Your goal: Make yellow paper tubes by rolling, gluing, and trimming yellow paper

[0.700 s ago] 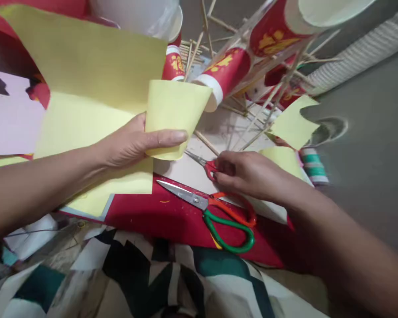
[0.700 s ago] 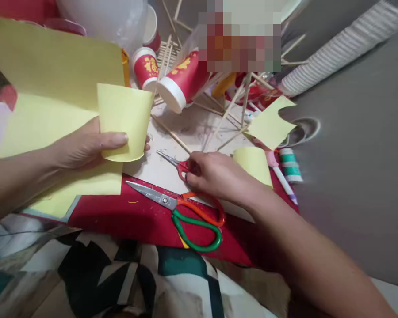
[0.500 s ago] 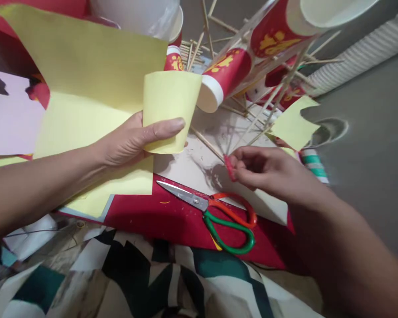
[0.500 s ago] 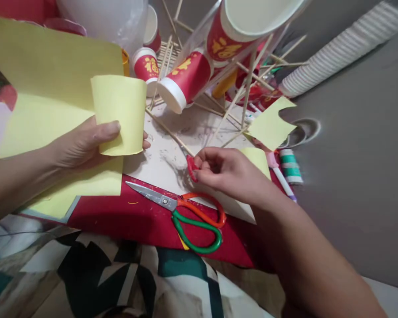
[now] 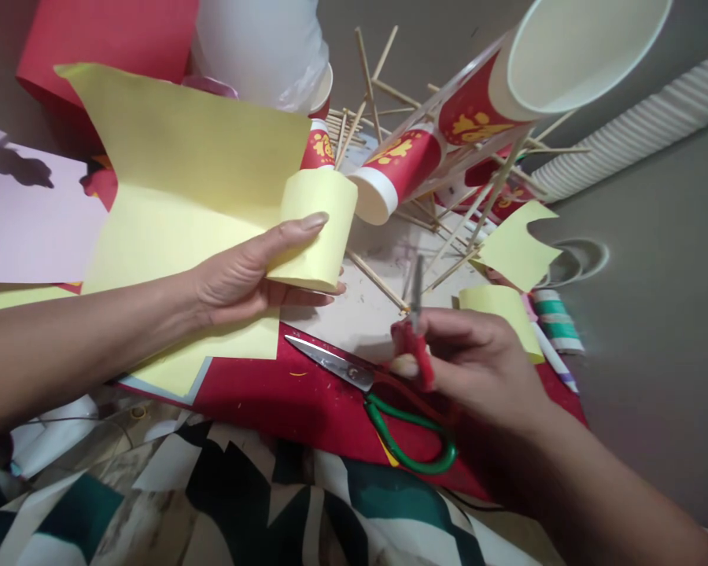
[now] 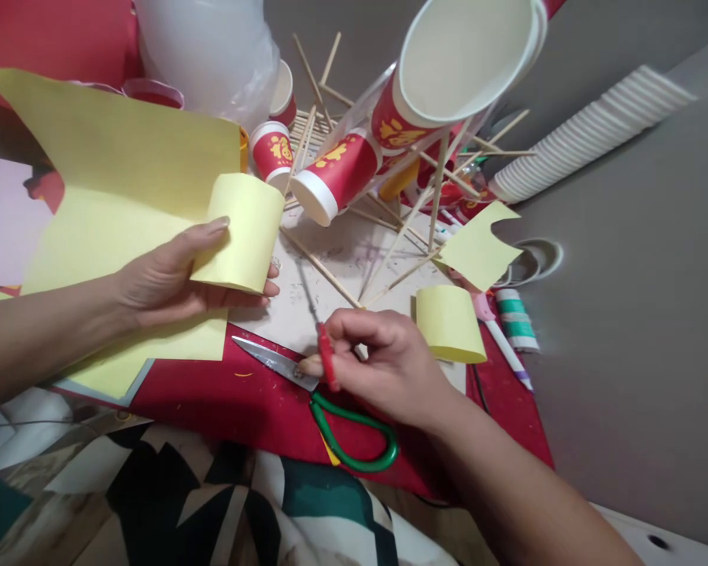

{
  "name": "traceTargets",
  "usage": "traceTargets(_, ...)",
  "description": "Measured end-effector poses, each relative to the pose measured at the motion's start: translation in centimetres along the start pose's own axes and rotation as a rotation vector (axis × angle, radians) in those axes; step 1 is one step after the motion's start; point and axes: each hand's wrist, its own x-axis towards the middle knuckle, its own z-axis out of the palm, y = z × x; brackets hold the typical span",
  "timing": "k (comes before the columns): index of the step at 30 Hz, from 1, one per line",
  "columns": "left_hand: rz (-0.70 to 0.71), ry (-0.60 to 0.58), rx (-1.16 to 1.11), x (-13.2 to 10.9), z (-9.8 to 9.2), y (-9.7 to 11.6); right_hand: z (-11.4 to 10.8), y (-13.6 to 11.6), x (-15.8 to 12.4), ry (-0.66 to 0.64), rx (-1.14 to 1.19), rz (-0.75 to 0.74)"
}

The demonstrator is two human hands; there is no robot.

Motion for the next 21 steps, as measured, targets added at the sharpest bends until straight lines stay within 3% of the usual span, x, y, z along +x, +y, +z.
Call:
traceTargets(3, -0.034, -0.015, -0.006, 0.0, -0.3, -0.1, 0.2, 0.2, 0.7, -0.015, -0.363, -0.312)
traceTargets(5, -0.036, -0.001, -0.022, 0.1, -0.3, -0.2, 0.3, 0.5, 1.0, 0.005, -0.521, -0.431)
traceTargets(9, -0.049, 0.047, -0.047, 0.2, -0.2, -0.1, 0.2, 0.6, 1.7, 0.070, -0.706, -0.520)
traceTargets(14, -0.044, 0.023, -0.003, 0.2, -0.2, -0.2, -0.4, 0.4, 2.7, 0.067, -0.849, -0.596)
traceTargets(18, 0.013, 0.034, 0.132, -0.2, 0.2, -0.3, -0.1, 0.1, 2.6, 0.084, -0.645, -0.553)
traceTargets(21, 0.119, 0.044, 0.208, -0.4, 0.6, -0.3, 1.1, 0.0, 2.1, 0.106, -0.102, -0.279)
